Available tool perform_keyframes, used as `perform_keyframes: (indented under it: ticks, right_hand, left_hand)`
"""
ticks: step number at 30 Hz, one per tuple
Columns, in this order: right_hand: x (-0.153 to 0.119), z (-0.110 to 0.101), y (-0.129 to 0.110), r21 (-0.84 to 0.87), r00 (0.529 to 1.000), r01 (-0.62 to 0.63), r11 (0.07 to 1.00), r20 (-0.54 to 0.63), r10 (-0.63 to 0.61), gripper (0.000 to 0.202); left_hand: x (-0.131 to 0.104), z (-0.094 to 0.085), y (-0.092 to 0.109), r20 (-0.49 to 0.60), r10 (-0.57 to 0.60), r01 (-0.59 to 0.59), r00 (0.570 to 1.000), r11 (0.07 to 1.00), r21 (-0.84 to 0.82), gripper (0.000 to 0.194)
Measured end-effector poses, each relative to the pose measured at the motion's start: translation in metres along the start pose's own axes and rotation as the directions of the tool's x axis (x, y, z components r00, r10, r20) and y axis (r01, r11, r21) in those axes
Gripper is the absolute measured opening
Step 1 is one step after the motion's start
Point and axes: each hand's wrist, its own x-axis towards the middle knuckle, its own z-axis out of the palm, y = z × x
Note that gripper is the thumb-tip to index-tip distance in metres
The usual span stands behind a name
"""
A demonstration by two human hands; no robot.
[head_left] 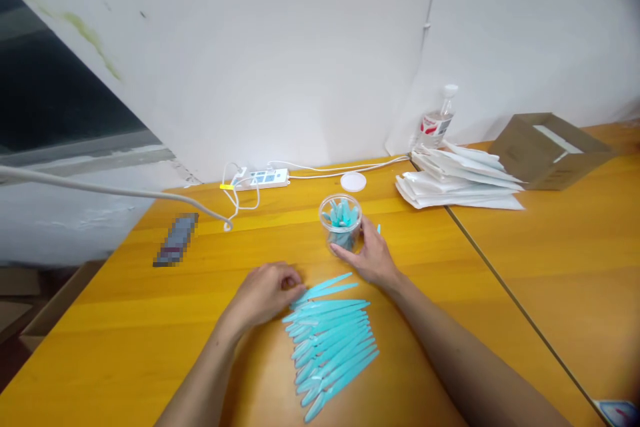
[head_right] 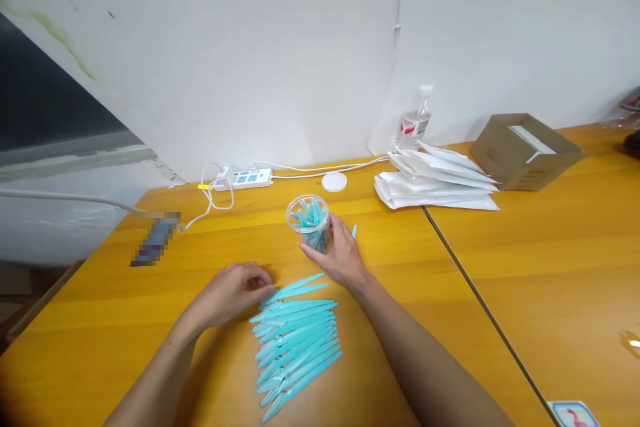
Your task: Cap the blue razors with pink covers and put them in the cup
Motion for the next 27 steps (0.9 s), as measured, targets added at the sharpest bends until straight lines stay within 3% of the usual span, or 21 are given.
perform_keyframes:
  ticks: [4,7,9,11,13,15,17,19,20,21,23,25,27]
  right_hand:
    - [0.000,0.000,-0.001,0.007,1.000,-0.002,1.000,0.014,0.002,0.068]
    - [0.000,0.000,-0.001,-0.005,1.000,-0.008,1.000,0.011,0.008,0.069]
    - [-0.001,0.000,-0.001,-0.010,1.000,-0.011,1.000,0.009,0.011,0.070]
    - [-0.001,0.000,-0.001,-0.017,1.000,-0.013,1.000,0.011,0.013,0.071]
    - [-0.001,0.000,-0.001,-0.031,1.000,-0.018,0.999,0.010,0.018,0.071]
    - [-0.001,0.000,-0.001,-0.044,1.000,-0.025,0.999,0.003,0.025,0.071]
    - [-0.001,0.000,0.000,-0.047,1.000,-0.022,0.999,-0.004,0.022,0.071]
    - [-0.001,0.001,0.000,-0.038,1.000,-0.011,0.999,-0.005,0.011,0.070]
    - [-0.001,0.001,0.000,-0.031,1.000,-0.005,1.000,-0.005,0.005,0.070]
    - [-0.001,0.001,0.000,-0.024,1.000,0.000,1.000,-0.003,0.000,0.070]
    - [-0.001,0.001,0.000,-0.016,1.000,0.003,1.000,0.000,-0.003,0.071]
    - [-0.001,0.000,0.000,-0.016,1.000,0.000,1.000,0.004,0.000,0.071]
    - [-0.001,0.000,-0.001,-0.014,1.000,-0.002,1.000,0.009,0.002,0.072]
  left_hand:
    - [-0.002,0.024,-0.015,0.044,-0.013,0.016,0.999,0.997,-0.078,0.017]
    - [-0.004,0.026,-0.018,0.036,0.020,-0.012,0.999,0.978,-0.206,0.019]
    - [-0.008,0.018,-0.017,-0.023,0.051,-0.056,0.998,0.944,-0.324,0.020]
    - [-0.012,0.005,-0.010,-0.204,0.049,-0.137,0.978,0.886,-0.444,0.020]
    - [-0.012,-0.012,0.003,-0.473,0.002,-0.272,0.881,0.820,-0.504,0.018]
    - [-0.005,-0.030,0.023,-0.695,-0.037,-0.421,0.718,0.772,-0.476,0.016]
    - [0.009,-0.046,0.046,-0.812,-0.015,-0.521,0.583,0.760,-0.389,0.018]
    - [0.027,-0.057,0.066,-0.852,0.070,-0.543,0.519,0.797,-0.265,0.021]
    - [0.036,-0.059,0.074,-0.840,0.140,-0.528,0.524,0.828,-0.191,0.022]
    - [0.044,-0.061,0.079,-0.801,0.221,-0.500,0.557,0.859,-0.111,0.024]
    - [0.056,-0.059,0.082,-0.639,0.364,-0.446,0.678,0.894,0.036,0.026]
    - [0.057,-0.053,0.074,-0.485,0.388,-0.397,0.784,0.913,0.088,0.026]
    - [0.049,-0.045,0.058,-0.452,0.303,-0.318,0.839,0.947,0.045,0.032]
